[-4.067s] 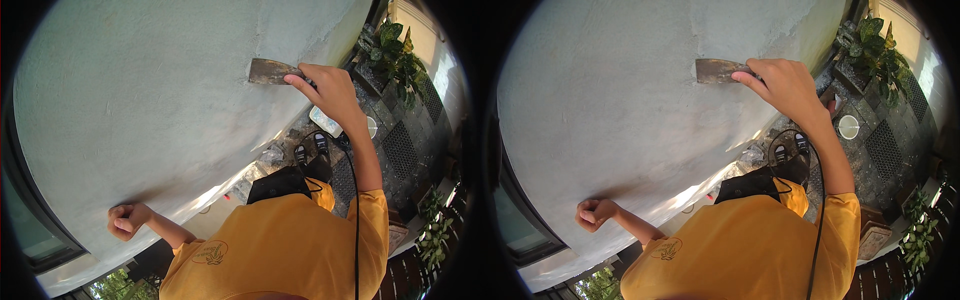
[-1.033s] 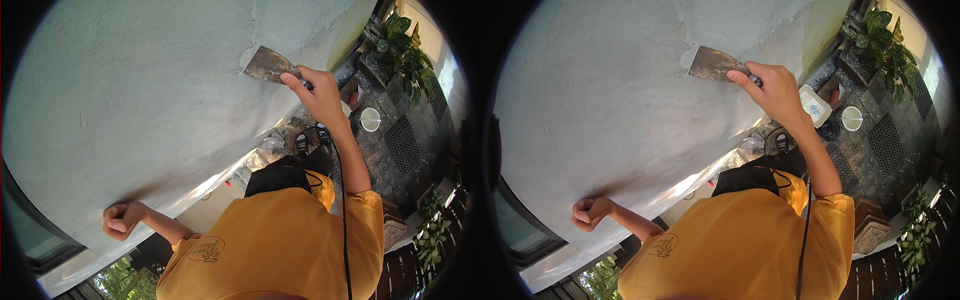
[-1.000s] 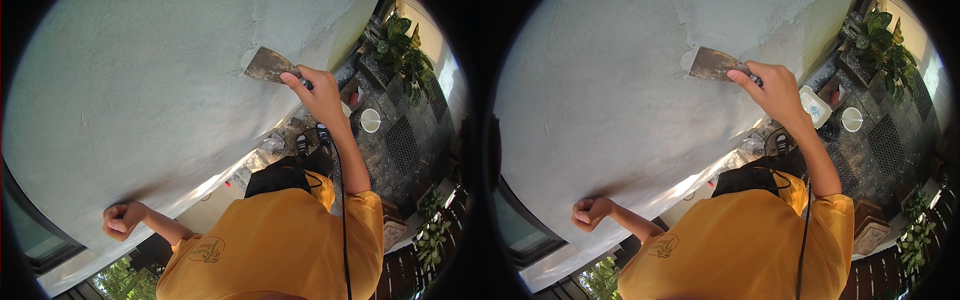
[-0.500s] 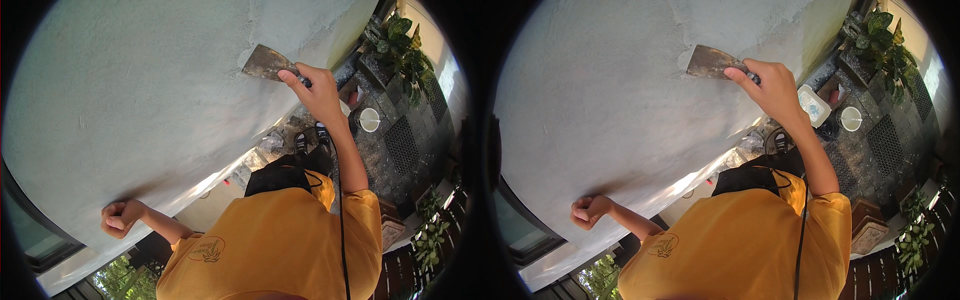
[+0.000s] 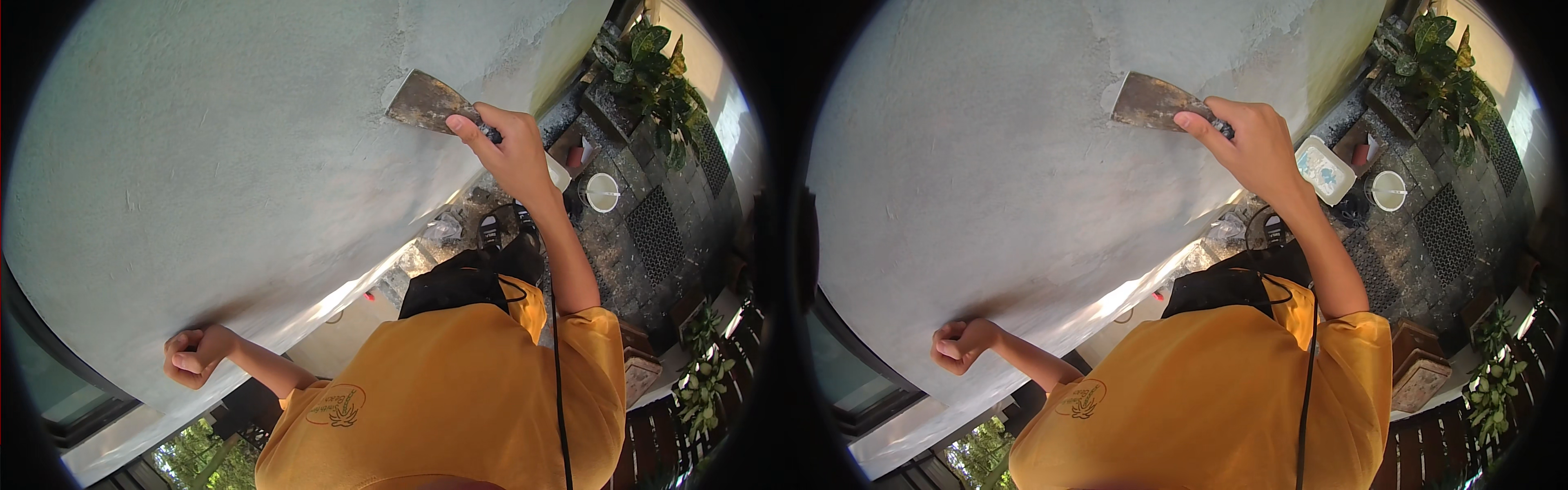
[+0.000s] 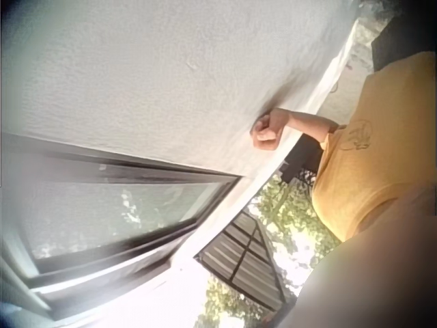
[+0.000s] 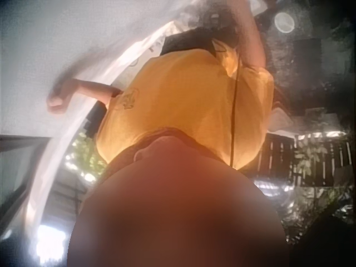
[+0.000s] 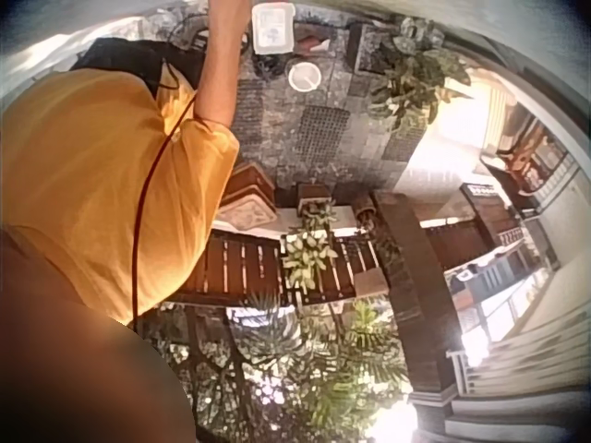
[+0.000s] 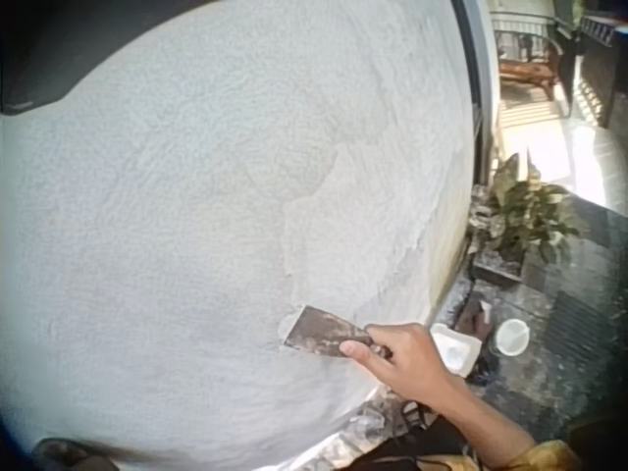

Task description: The person scrapes loose paint or material from an outdoor wall using a putty knife.

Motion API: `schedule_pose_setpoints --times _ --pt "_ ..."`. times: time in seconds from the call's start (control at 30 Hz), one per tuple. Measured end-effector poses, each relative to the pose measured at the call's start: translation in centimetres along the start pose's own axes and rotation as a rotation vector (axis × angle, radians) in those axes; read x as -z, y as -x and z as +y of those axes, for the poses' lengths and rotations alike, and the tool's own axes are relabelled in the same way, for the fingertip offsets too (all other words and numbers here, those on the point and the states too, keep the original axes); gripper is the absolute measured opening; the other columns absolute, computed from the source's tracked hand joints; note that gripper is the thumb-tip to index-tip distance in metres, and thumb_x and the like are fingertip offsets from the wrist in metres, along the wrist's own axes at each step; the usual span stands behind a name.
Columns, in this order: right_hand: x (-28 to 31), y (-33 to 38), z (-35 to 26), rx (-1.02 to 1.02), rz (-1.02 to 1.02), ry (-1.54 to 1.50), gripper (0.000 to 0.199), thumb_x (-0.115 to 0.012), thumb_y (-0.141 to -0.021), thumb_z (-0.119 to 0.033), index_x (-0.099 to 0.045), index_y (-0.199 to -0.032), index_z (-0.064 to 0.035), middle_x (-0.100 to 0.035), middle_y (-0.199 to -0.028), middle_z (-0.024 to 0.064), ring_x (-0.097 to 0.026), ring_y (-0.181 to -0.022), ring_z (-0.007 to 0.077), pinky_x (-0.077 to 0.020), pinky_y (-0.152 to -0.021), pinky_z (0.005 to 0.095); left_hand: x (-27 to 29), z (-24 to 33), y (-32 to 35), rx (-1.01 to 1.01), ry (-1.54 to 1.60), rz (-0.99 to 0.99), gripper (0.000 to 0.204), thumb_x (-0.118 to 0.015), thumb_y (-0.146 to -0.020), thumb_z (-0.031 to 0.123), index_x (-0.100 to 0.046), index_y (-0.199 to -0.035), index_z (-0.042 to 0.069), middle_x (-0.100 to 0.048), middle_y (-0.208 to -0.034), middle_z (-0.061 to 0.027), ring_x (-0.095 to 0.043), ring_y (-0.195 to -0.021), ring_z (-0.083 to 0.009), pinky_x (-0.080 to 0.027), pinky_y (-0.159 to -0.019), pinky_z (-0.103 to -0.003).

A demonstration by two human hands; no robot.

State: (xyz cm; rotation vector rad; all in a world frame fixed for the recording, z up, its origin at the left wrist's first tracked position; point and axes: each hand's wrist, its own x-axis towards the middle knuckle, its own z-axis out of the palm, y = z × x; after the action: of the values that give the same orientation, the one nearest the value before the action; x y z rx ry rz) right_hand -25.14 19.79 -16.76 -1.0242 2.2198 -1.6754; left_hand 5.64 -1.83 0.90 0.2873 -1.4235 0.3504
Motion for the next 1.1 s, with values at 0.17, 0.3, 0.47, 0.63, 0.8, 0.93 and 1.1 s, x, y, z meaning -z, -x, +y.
schedule_pose_setpoints --times 0.17,0.3,0.47,0.63,0.8,0.93,1.1 --pt "0.3 -0.3 -0.5 -0.010 -0.005 0.000 0.051 -0.064 -0.090 -0.046 -0.058 -0.070 0.0008 -0.044 -0.051 0.0130 -0.039 -0.045 0.0259 -0.0333 -0.047 0.0364 -0.1 0.2 0.0 -0.015 -0.027 -0.004 0.030 -0.049 -0.082 0.017 -0.043 -0.056 0.005 -0.037 -0.046 0.0000 -0.030 -0.036 -0.0076 -0.025 -0.037 -0.021" --pt "-0.2 -0.3 0.4 -0.034 0.003 -0.085 0.051 -0.066 -0.091 -0.039 -0.047 -0.067 0.0021 -0.030 -0.055 0.0058 -0.028 -0.054 0.0120 -0.0271 -0.046 0.0311 0.0 -0.2 0.0 -0.019 -0.023 -0.025 0.028 -0.048 -0.082 0.019 -0.044 -0.058 0.004 -0.038 -0.044 -0.0027 -0.032 -0.035 -0.0103 -0.024 -0.035 -0.022" --pt "-0.2 -0.3 0.2 -0.025 -0.003 -0.074 0.051 -0.066 -0.091 -0.038 -0.047 -0.067 0.0020 -0.030 -0.055 0.0068 -0.028 -0.054 0.0124 -0.0272 -0.047 0.0316 0.0 -0.1 0.0 -0.037 0.000 -0.013 0.028 -0.049 -0.082 0.016 -0.045 -0.057 0.005 -0.039 -0.048 -0.0009 -0.030 -0.036 -0.0079 -0.024 -0.038 -0.021" --pt "0.0 -0.7 -0.7 0.025 0.015 -0.029 0.050 -0.065 -0.091 -0.041 -0.050 -0.067 0.0009 -0.037 -0.053 0.0104 -0.034 -0.050 0.0213 -0.0317 -0.048 0.0350 0.1 -0.2 0.1 0.005 0.006 0.000 0.026 -0.049 -0.081 0.015 -0.046 -0.057 0.004 -0.039 -0.048 -0.0008 -0.030 -0.037 -0.0076 -0.024 -0.038 -0.021" --pt "-0.3 -0.2 0.3 -0.015 0.033 -0.025 0.053 -0.063 -0.090 -0.046 -0.053 -0.066 0.0000 -0.044 -0.051 0.0138 -0.042 -0.046 0.0285 -0.0358 -0.048 0.0372 -0.1 -0.1 0.2 -0.015 0.002 -0.027 0.026 -0.050 -0.080 0.015 -0.046 -0.057 0.004 -0.040 -0.048 -0.0010 -0.030 -0.037 -0.0078 -0.025 -0.038 -0.022" --pt "-0.3 0.5 0.4 -0.020 0.021 0.048 0.053 -0.063 -0.090 -0.047 -0.054 -0.067 -0.0001 -0.045 -0.052 0.0143 -0.043 -0.046 0.0288 -0.0362 -0.048 0.0370 0.0 -0.1 -0.1 -0.049 -0.009 -0.020 0.027 -0.050 -0.081 0.015 -0.046 -0.057 0.004 -0.039 -0.047 -0.0010 -0.030 -0.036 -0.0079 -0.026 -0.038 -0.022" --pt "0.0 -0.3 -0.7 0.018 0.008 0.038 0.052 -0.063 -0.090 -0.047 -0.056 -0.067 -0.0008 -0.048 -0.052 0.0136 -0.045 -0.045 0.0282 -0.0366 -0.047 0.0368 0.1 -0.1 0.1 -0.013 -0.020 -0.021 0.027 -0.050 -0.081 0.015 -0.045 -0.056 0.005 -0.039 -0.048 -0.0008 -0.030 -0.036 -0.0080 -0.026 -0.038 -0.022"
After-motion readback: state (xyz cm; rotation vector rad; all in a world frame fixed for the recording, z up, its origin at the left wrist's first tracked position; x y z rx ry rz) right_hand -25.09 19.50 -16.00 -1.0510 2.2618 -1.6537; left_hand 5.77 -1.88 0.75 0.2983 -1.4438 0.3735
